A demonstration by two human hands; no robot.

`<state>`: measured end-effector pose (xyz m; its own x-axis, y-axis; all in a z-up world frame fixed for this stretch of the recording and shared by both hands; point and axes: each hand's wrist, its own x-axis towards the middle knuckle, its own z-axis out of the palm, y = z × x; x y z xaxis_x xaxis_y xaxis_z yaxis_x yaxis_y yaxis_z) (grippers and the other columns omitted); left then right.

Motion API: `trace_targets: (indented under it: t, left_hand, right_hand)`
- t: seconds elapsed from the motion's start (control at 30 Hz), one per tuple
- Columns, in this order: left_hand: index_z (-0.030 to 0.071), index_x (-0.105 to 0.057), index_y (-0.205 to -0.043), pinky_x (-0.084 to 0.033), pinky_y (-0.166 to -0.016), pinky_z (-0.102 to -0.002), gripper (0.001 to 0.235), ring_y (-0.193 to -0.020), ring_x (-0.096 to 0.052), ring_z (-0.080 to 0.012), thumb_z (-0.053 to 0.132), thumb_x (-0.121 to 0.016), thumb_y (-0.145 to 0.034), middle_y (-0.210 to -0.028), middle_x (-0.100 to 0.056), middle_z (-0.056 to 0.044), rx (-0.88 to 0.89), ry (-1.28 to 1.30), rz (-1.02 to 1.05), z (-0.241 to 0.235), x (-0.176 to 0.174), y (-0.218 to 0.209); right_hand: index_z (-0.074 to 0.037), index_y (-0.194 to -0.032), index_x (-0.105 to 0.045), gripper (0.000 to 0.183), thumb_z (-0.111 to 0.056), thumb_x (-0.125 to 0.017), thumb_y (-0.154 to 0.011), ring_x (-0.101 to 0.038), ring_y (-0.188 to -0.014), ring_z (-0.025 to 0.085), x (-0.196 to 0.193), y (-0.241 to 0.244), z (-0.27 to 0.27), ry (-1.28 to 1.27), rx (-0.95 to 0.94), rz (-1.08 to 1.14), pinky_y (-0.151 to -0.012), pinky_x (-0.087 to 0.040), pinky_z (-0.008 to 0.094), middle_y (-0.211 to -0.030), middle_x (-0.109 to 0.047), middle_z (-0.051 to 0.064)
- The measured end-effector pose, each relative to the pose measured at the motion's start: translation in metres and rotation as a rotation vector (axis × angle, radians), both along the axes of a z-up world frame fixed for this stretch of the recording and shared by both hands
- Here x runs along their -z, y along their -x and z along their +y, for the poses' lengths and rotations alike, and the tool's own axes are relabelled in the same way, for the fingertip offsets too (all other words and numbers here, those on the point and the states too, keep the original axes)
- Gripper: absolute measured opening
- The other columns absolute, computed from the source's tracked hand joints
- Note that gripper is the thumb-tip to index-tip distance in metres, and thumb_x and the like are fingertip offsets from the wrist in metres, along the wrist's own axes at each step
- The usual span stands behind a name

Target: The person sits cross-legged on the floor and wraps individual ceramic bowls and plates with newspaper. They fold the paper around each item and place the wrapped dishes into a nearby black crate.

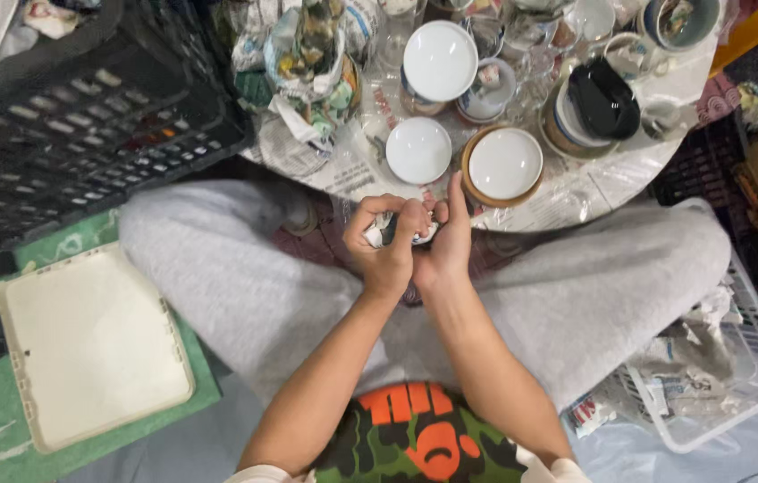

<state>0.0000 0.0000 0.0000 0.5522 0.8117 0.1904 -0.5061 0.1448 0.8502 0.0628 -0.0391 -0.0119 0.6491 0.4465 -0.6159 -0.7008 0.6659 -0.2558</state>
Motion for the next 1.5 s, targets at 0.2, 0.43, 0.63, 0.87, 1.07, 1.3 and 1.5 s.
trace_targets:
  t: [0.2,0.43,0.63,0.87,1.07,1.3,1.5]
  left_hand:
    - [-0.001,-0.063,-0.097,-0.055,-0.093,-0.035,0.015,-0.091,-0.069,-0.0207,0.002,-0.077,-0.096,-0.094,-0.071,-0.013,-0.095,-0.380,0.033,0.035,-0.027,-0.018]
    - [0.000,-0.059,-0.095,-0.056,-0.081,-0.034,0.023,-0.080,-0.067,-0.0195,-0.004,-0.081,-0.089,-0.085,-0.068,-0.011,-0.006,-0.415,-0.072,0.080,-0.045,-0.057]
    - [-0.002,-0.059,-0.097,-0.056,-0.077,-0.035,0.023,-0.078,-0.064,-0.0220,-0.004,-0.081,-0.090,-0.085,-0.065,-0.013,0.013,-0.497,-0.139,0.114,-0.064,-0.084]
    - [-0.001,-0.061,-0.097,-0.059,-0.074,-0.037,0.025,-0.075,-0.066,-0.0218,0.005,-0.083,-0.088,-0.081,-0.067,-0.012,0.122,-0.542,-0.124,0.134,-0.067,-0.064]
    - [0.002,-0.064,-0.091,-0.056,-0.067,-0.034,0.031,-0.068,-0.064,-0.0198,0.005,-0.093,-0.081,-0.076,-0.065,-0.008,0.287,-0.606,-0.162,0.132,-0.050,-0.059]
    - [0.004,-0.064,-0.092,-0.057,-0.069,-0.035,0.031,-0.071,-0.066,-0.0211,0.006,-0.092,-0.080,-0.078,-0.065,-0.008,0.313,-0.552,-0.132,0.132,-0.033,-0.067]
    - [0.004,-0.062,-0.092,-0.057,-0.070,-0.035,0.031,-0.071,-0.066,-0.0208,0.006,-0.091,-0.081,-0.077,-0.064,-0.007,0.290,-0.563,-0.111,0.132,-0.025,-0.065]
  right_hand:
    - [-0.024,-0.060,-0.037,0.053,-0.035,-0.072,-0.098,-0.035,-0.049,0.006,-0.001,-0.036,0.038,-0.018,-0.091,-0.236,-0.047,-0.031,0.028,-0.055,-0.038,-0.008]
    - [-0.019,-0.061,-0.039,0.043,-0.019,-0.067,-0.093,-0.038,-0.051,0.009,-0.002,-0.070,0.078,-0.005,-0.212,-0.186,-0.051,-0.032,0.029,-0.057,-0.040,-0.005]
    - [-0.017,-0.066,-0.048,0.038,-0.016,-0.065,-0.100,-0.045,-0.058,0.009,-0.035,-0.096,0.110,-0.186,-0.237,-0.147,-0.057,-0.038,0.028,-0.063,-0.047,-0.005]
    - [-0.009,-0.087,-0.067,0.044,-0.046,-0.045,-0.094,-0.066,-0.080,0.012,-0.066,-0.067,0.097,0.236,-0.529,-0.043,-0.076,-0.053,0.028,-0.082,-0.068,0.002]
    - [-0.002,-0.092,-0.066,0.039,-0.038,-0.056,-0.101,-0.063,-0.079,0.013,-0.026,-0.073,0.067,0.303,-0.734,-0.357,-0.073,-0.051,0.031,-0.085,-0.067,0.006]
    - [-0.005,-0.102,-0.063,0.017,-0.022,-0.067,-0.100,-0.065,-0.083,0.014,0.014,-0.070,0.065,0.275,-0.488,-0.079,-0.075,-0.051,0.030,-0.089,-0.066,0.005]
    - [-0.001,-0.120,-0.058,0.032,-0.019,-0.063,-0.094,-0.070,-0.100,0.016,0.052,-0.056,0.058,0.426,-0.415,-0.139,-0.091,-0.055,0.030,-0.110,-0.070,0.006]
